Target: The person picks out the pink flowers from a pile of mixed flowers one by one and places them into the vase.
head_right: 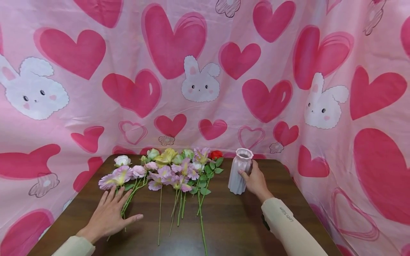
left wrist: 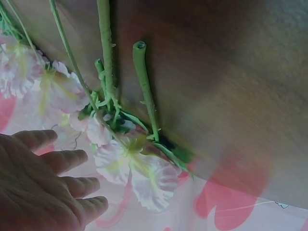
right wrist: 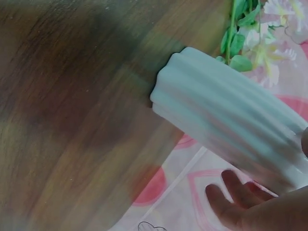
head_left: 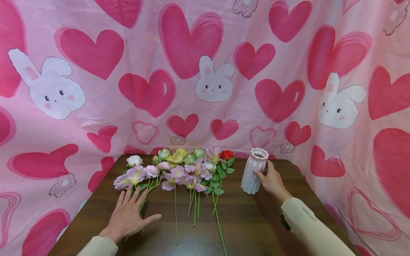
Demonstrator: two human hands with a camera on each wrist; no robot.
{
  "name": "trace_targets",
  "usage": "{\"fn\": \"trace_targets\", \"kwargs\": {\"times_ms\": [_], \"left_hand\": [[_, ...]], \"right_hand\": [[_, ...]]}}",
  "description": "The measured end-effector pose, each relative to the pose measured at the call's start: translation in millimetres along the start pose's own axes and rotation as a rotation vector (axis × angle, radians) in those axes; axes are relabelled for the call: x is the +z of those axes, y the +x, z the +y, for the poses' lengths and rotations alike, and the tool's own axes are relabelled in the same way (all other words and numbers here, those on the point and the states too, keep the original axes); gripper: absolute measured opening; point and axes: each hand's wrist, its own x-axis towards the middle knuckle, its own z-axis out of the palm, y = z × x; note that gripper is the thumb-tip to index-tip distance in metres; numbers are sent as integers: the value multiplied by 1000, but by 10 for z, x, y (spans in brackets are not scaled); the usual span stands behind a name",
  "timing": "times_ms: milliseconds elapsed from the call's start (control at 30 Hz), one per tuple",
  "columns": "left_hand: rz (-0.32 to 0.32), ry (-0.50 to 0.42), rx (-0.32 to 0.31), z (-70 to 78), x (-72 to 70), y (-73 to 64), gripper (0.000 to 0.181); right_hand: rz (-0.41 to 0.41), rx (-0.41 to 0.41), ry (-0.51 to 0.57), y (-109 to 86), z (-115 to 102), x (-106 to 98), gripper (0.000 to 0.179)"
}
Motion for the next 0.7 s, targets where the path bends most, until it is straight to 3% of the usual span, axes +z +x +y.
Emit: {"fn": "trace_targets", "kwargs": {"times_ms": [167,300,700], "left_hand": [[6,2,1,-1,-5,-10,111],[6,6,-6,-18,7,4,112],[14,-6,-8,-38,36,4,113]], "right_hand": [[-54,43,-55,-66,-52,-53,100],[-73,38,-139,-182,-77,-74,105],[107,-199,-315,-634,-19,118,87]]}}
